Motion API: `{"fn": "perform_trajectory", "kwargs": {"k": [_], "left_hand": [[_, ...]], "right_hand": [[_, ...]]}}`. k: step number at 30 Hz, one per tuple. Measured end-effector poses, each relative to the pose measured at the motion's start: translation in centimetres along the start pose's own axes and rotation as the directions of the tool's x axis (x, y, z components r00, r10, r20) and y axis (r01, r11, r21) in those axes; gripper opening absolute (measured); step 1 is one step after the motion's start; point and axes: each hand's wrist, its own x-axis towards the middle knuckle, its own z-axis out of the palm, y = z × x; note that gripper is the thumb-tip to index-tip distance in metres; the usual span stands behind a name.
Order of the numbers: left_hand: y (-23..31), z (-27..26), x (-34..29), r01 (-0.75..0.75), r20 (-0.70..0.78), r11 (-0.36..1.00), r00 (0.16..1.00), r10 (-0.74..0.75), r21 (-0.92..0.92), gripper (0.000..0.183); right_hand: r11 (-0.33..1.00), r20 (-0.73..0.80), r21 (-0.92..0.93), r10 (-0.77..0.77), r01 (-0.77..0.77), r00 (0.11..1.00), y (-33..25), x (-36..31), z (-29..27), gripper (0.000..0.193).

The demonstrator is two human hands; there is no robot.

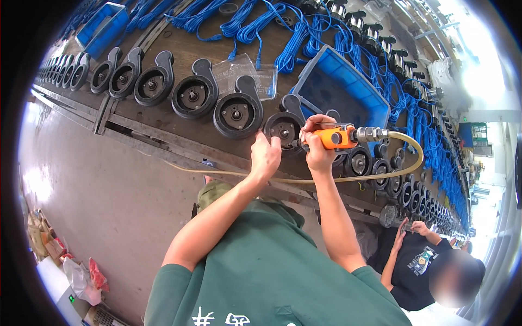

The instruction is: The person assembles blower fan components at a workbench by picking up a circular metal plate, positioning it onto a fan housing, and securing it using a pneumatic screwdriver.

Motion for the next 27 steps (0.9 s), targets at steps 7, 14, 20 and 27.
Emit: {"fn": "perform_trajectory", "kwargs": {"k": [7,14,20,27], "left_hand": [[-0.6,0.4,0.4,-0.051,-0.031,0.999,0.998,0.051,0.006,0.05],[-0.2,-0.1,0.2,0.018,0.034,0.999,0.999,-0.017,-0.032,0.06],[0.0,-0.4,0.0,0.019,0.03,0.999,0.999,-0.018,-0.038,0.06],[-0.7,0.3,0.2,-0.027,-0.01,1.0,1.0,0.027,-0.008,0.051]], "right_hand": [[0.996,0.058,-0.083,-0.025,0.03,0.998,0.2,0.0,-0.5,0.027],[1.0,0.055,0.014,0.022,-0.023,0.998,-0.5,-0.1,0.1,0.028],[0.995,0.12,-0.092,-0.031,0.042,0.992,0.2,-0.5,-0.1,0.027],[0.996,0.165,-0.009,-0.084,0.087,0.983,1.3,-0.6,0.0,0.028]]}}
